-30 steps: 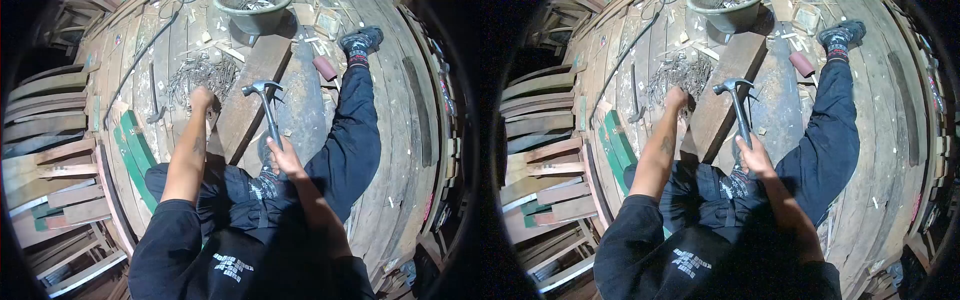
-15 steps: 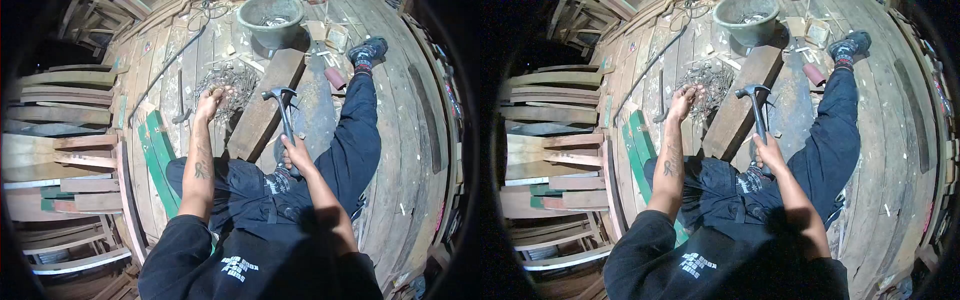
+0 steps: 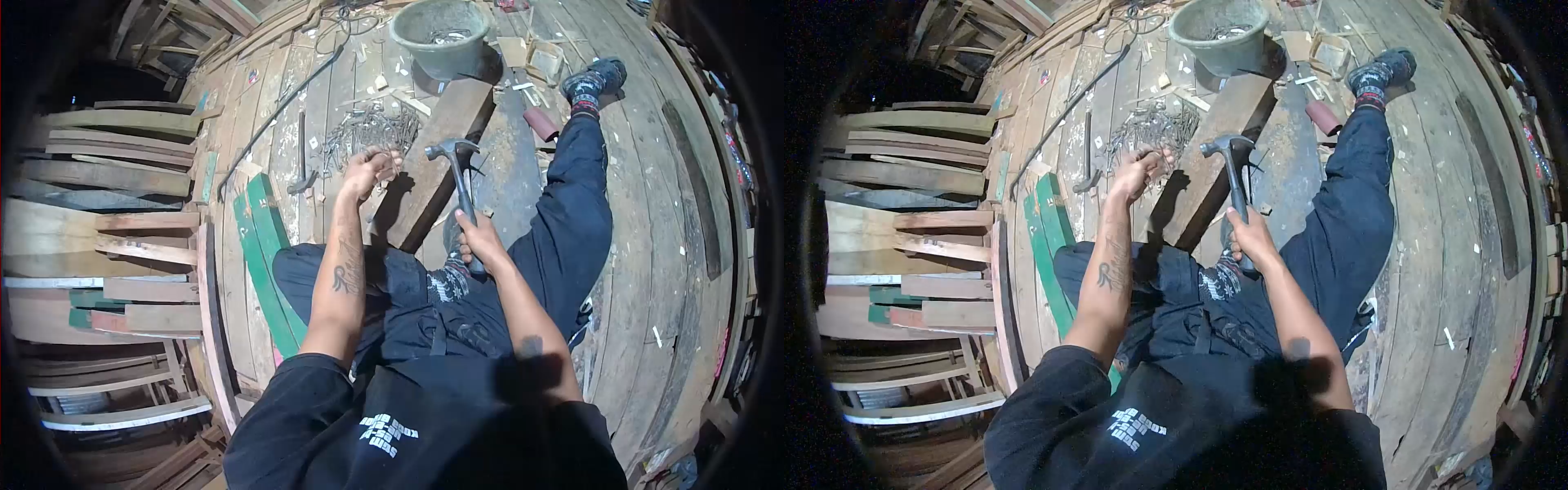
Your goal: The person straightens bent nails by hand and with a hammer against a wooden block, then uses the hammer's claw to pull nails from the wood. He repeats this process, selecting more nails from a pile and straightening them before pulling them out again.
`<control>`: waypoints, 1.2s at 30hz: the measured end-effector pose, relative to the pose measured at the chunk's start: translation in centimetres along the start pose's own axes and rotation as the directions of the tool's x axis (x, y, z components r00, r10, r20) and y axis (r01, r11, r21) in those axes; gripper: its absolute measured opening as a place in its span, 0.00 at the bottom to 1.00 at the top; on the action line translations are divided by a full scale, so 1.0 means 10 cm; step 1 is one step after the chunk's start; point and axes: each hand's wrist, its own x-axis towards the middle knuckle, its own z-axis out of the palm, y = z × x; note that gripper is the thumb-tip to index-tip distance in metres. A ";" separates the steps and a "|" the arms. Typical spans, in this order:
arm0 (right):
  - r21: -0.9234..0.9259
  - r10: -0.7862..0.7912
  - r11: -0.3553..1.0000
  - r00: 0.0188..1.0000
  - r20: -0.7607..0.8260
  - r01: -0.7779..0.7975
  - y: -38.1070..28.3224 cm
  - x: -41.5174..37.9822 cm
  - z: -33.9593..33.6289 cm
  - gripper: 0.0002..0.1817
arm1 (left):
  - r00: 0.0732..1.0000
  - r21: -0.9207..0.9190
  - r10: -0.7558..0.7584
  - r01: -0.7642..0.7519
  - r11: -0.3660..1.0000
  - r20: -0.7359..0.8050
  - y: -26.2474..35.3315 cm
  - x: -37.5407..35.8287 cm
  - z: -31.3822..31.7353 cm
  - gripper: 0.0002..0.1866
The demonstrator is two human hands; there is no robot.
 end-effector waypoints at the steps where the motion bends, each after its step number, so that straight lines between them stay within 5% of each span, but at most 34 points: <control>1: 0.002 -0.004 1.000 1.000 0.005 0.004 0.00 0.00 -0.01 0.14 | 1.000 0.136 -0.018 0.016 0.991 0.014 -0.05 0.01 0.02 0.16; 2: 0.007 -0.015 1.000 1.000 0.014 0.014 0.03 0.03 -0.02 0.14 | 1.000 0.460 -0.027 0.023 0.888 0.002 -0.09 0.03 0.02 0.15; 6: -0.012 -0.030 0.999 0.999 0.014 0.030 0.02 0.02 -0.02 0.15 | 0.990 0.735 0.068 0.045 0.677 -0.123 -0.70 0.14 0.00 0.14; 9: -0.017 -0.022 1.000 1.000 0.002 0.022 -0.02 -0.03 -0.02 0.16 | 0.975 0.861 0.150 0.065 0.504 -0.162 -0.55 -0.08 0.23 0.18; 13: 0.007 -0.017 1.000 1.000 0.010 0.017 -0.04 -0.04 -0.02 0.14 | 0.990 0.773 0.043 0.079 0.629 -0.137 -0.56 0.01 0.09 0.19; 17: 0.003 -0.021 1.000 1.000 0.006 0.021 -0.04 -0.04 -0.01 0.13 | 0.985 0.454 -0.064 0.130 0.882 -0.159 -0.64 -0.02 -0.11 0.13; 19: -0.001 -0.024 1.000 1.000 0.004 0.024 -0.04 -0.04 -0.01 0.13 | 0.974 0.421 -0.135 0.202 0.884 -0.185 -0.69 -0.04 -0.23 0.12; 29: -0.060 -0.016 0.998 1.000 -0.015 0.015 -0.02 -0.02 -0.02 0.17 | 0.967 0.717 0.212 -0.048 0.695 -0.140 -0.80 -0.26 -0.01 0.19; 31: -0.054 -0.012 0.998 1.000 -0.010 0.012 -0.01 -0.02 -0.02 0.17 | 0.967 0.747 0.181 0.012 0.665 -0.177 -0.75 -0.32 0.12 0.22; 36: -0.034 -0.032 0.999 0.999 0.012 0.032 0.03 0.02 -0.03 0.15 | 0.879 0.908 0.472 -0.144 0.393 -0.065 -0.75 -0.38 0.39 0.20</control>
